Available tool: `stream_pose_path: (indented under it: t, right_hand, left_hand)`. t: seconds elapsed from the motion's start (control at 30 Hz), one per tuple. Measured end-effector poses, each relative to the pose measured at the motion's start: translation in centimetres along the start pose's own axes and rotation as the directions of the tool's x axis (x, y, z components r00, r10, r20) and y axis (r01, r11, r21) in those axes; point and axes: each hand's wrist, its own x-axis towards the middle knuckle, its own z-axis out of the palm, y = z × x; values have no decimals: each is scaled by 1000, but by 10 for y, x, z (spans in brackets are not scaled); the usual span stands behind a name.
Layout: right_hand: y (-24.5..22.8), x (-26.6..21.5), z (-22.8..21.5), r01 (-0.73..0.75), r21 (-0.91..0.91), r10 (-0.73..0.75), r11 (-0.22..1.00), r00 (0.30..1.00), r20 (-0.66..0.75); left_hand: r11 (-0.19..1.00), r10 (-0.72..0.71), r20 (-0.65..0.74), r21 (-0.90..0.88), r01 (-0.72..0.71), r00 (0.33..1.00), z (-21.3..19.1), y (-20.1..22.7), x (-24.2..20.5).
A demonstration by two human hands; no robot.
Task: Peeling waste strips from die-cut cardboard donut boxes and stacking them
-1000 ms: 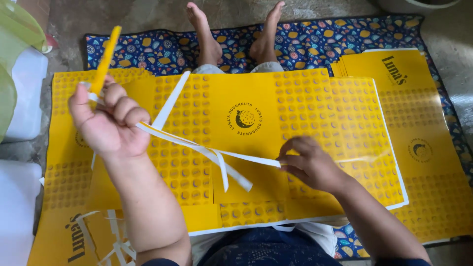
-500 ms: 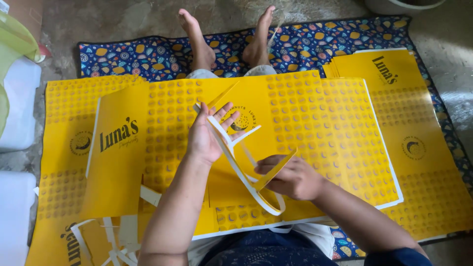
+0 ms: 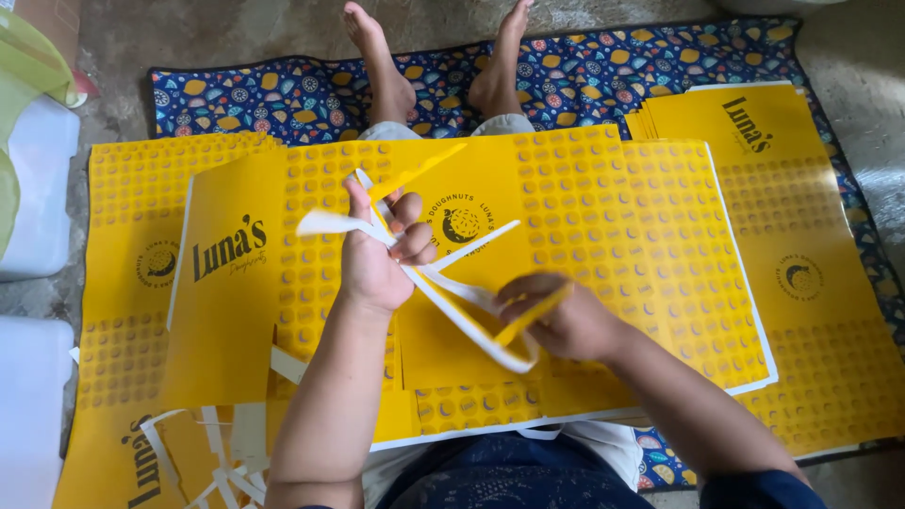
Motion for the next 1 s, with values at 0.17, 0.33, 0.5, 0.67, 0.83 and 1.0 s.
stream_pose_path:
  t: [0.17, 0.33, 0.5, 0.67, 0.83, 1.0]
  right_hand:
    - [-35, 25, -26, -72, 79, 96, 994, 929, -357]
    - [-48, 49, 13, -18, 280, 84, 960, 970, -227]
    - [-5, 28, 60, -560, 590, 621, 581, 774, 124]
    - [-51, 51, -2, -242, 56, 241, 969, 970, 14]
    - [-42, 41, -13, -7, -771, -166, 637, 975, -146]
    - [-32, 42, -6, 217, -718, -474, 662, 862, -177]
  left_hand:
    - [973, 199, 20, 113, -200, 980, 11, -26, -1]
    - [932, 303, 201, 141, -334, 931, 20, -59, -1]
    - [989, 142, 123, 13, -145, 982, 37, -40, -9]
    - [994, -102, -6, -25, 102, 995, 27, -16, -12]
    - [929, -348, -155, 79, 363, 925, 17, -38, -16]
    - [812, -562, -44, 159, 561, 826, -18, -93, -18]
